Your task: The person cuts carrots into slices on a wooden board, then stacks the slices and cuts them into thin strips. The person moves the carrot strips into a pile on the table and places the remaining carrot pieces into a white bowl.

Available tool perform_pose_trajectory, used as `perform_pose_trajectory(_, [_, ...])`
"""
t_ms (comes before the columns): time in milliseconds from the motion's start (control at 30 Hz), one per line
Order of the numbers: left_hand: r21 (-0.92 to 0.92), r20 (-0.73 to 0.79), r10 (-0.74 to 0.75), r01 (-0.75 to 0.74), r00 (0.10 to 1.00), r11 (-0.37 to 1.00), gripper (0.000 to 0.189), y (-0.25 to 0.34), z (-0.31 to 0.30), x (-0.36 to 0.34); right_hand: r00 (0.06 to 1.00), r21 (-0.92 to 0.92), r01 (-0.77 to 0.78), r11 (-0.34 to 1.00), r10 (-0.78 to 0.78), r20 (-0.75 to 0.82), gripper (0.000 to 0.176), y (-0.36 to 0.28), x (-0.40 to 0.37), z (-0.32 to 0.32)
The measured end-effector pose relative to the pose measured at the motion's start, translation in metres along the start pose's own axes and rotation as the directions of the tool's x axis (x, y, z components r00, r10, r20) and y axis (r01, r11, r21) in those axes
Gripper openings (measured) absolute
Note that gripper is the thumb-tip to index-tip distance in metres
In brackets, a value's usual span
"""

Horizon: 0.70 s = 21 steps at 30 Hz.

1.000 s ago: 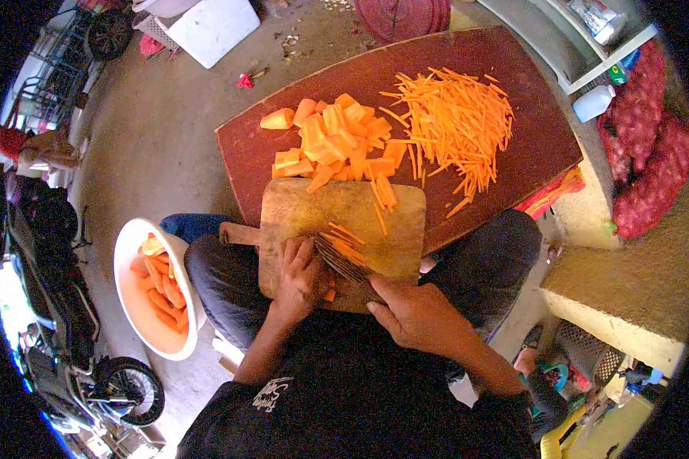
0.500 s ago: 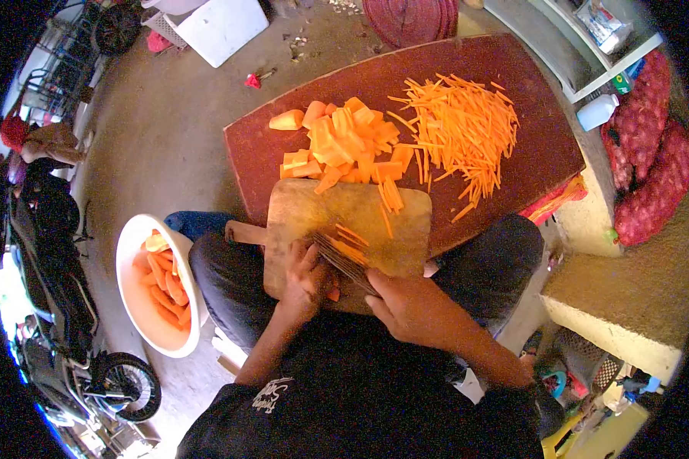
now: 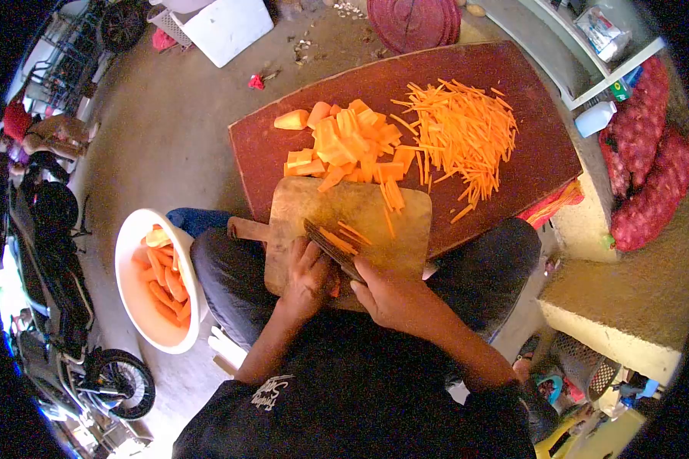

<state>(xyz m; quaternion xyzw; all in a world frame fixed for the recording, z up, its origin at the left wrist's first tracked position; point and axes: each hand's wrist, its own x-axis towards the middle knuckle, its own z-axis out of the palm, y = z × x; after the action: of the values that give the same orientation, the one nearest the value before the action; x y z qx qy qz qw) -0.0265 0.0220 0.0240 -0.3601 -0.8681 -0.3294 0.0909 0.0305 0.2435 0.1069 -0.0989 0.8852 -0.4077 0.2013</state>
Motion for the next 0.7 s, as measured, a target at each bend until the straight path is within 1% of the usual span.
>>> perform_pose_trajectory(67, [0.011, -0.006, 0.006, -0.005, 1.000, 1.000, 0.033, -0.002, -0.001, -0.001, 0.999, -0.004, -0.031, 1.000, 0.031, 0.043, 0.032, -0.003, 0.004, -0.002])
perform_pose_trajectory(167, [0.005, -0.033, -0.007, 0.007, 0.999, 1.000, 0.032, -0.005, 0.003, -0.006, 0.996, -0.032, 0.056, 0.998, -0.058, -0.069, 0.030, -0.004, -0.019, -0.006])
perform_pose_trajectory(267, [0.000, -0.049, -0.001, 0.001, 0.999, 1.000, 0.030, -0.005, 0.009, -0.008, 0.970, -0.090, 0.150, 0.985, -0.164, -0.180, 0.030, 0.014, -0.003, 0.015])
perform_pose_trajectory(367, [0.040, -0.082, 0.014, -0.010, 0.997, 0.999, 0.028, -0.005, 0.006, -0.006, 0.991, -0.002, 0.076, 0.997, -0.076, -0.109, 0.030, 0.009, 0.004, 0.013])
perform_pose_trajectory(467, [0.076, -0.092, -0.014, 0.021, 0.996, 0.997, 0.028, -0.003, 0.000, -0.004, 0.995, 0.018, 0.073, 0.997, -0.072, -0.075, 0.029, -0.006, -0.016, -0.007])
perform_pose_trajectory(567, [0.067, -0.076, -0.039, 0.044, 0.996, 0.997, 0.030, -0.003, 0.002, -0.006, 0.985, -0.027, 0.084, 0.996, -0.087, -0.151, 0.028, 0.003, -0.008, 0.011])
perform_pose_trajectory(667, [0.074, -0.080, -0.025, 0.030, 0.997, 0.997, 0.032, -0.005, 0.001, -0.008, 0.999, -0.011, -0.050, 0.999, 0.049, -0.004, 0.038, -0.007, -0.001, 0.003])
perform_pose_trajectory(700, [0.078, -0.094, -0.016, 0.023, 0.995, 0.997, 0.032, -0.005, 0.001, -0.007, 0.999, 0.007, -0.009, 1.000, 0.010, -0.042, 0.035, -0.008, -0.005, 0.002])
